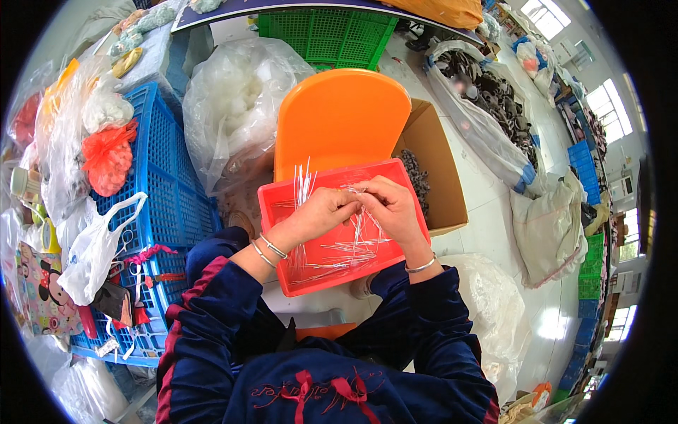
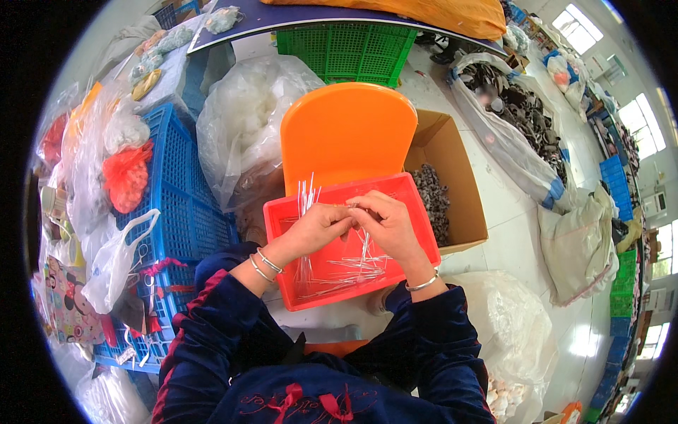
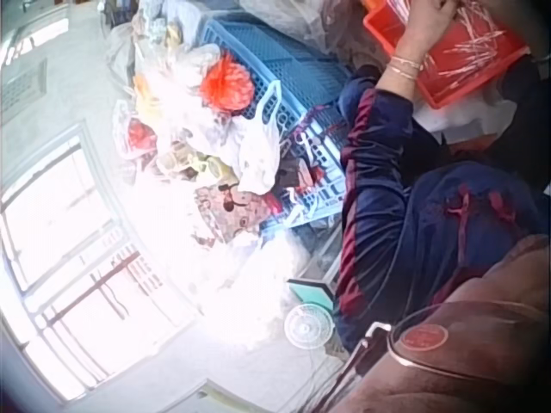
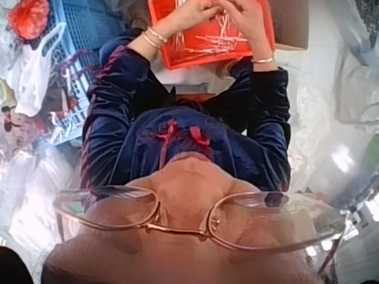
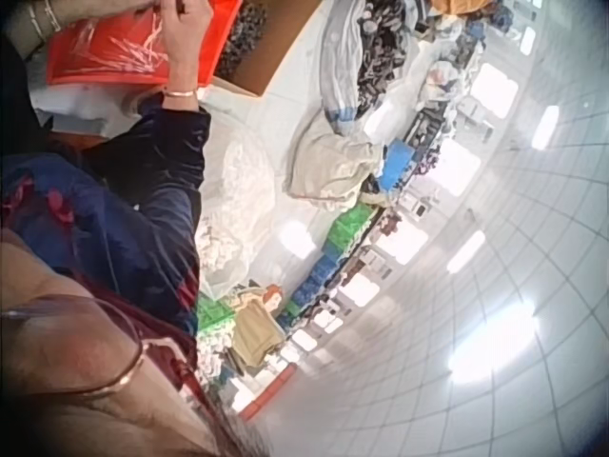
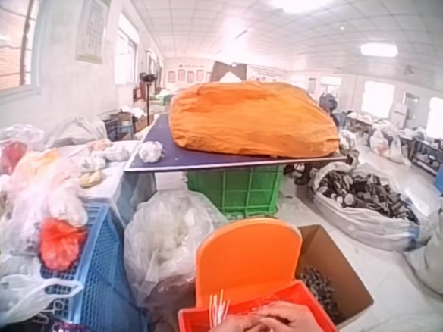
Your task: The person sits on the floor and separates a bundle of thin white wire pins by hand, placing them into a red plastic tray. The person repeatedly picks up small groups of pins, untangles them, and arranges them in the tray.
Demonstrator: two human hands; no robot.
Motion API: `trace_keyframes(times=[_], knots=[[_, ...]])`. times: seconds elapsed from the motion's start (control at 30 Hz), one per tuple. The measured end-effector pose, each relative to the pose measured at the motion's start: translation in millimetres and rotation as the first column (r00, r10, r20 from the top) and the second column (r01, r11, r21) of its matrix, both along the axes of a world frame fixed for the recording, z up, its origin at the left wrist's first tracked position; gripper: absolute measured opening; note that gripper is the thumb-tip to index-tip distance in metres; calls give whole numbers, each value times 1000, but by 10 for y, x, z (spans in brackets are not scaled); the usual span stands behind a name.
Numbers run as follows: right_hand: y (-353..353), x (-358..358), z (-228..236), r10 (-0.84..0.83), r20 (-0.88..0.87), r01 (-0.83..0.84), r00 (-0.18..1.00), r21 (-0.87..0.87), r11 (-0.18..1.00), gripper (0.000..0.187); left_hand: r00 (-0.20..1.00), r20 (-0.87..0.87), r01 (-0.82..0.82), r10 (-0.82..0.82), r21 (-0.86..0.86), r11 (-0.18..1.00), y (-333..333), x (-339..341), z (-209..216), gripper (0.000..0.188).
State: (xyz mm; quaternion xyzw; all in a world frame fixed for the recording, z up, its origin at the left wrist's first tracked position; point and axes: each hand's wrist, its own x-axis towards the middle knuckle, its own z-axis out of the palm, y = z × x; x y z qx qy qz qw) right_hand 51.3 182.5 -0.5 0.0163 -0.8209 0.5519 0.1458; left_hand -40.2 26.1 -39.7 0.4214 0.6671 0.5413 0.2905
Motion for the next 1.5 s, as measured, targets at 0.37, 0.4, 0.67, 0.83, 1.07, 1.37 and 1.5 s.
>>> trace_keyframes(times=[0.37,0.4,0.67,0.83,1.07,1.37,1.5], knots=[[-36,-5,48,-46,-6,47,999,54,997,8,999,-43,10,-8,42,999,41,-31,-101,15],[-43,-2,59,-41,-8,41,999,48,998,8,999,-36,17,-15,38,999,42,-29,-106,15],[-70,-18,57,-44,-48,51,998,149,988,6,998,-54,-20,21,13,1000,41,-14,-137,20],[-27,-26,40,-102,-27,104,994,86,991,8,998,-17,-53,55,83,995,54,12,-129,16],[302,-61,-28,-319,139,346,937,-257,903,18,862,507,-7,-14,39,999,20,-53,-33,24],[380,-68,-7,-363,197,413,911,-414,811,19,763,646,24,31,-76,997,4,-59,-15,22],[375,-76,5,-360,181,402,915,-449,797,18,749,663,14,15,-39,999,7,-82,-110,23]])
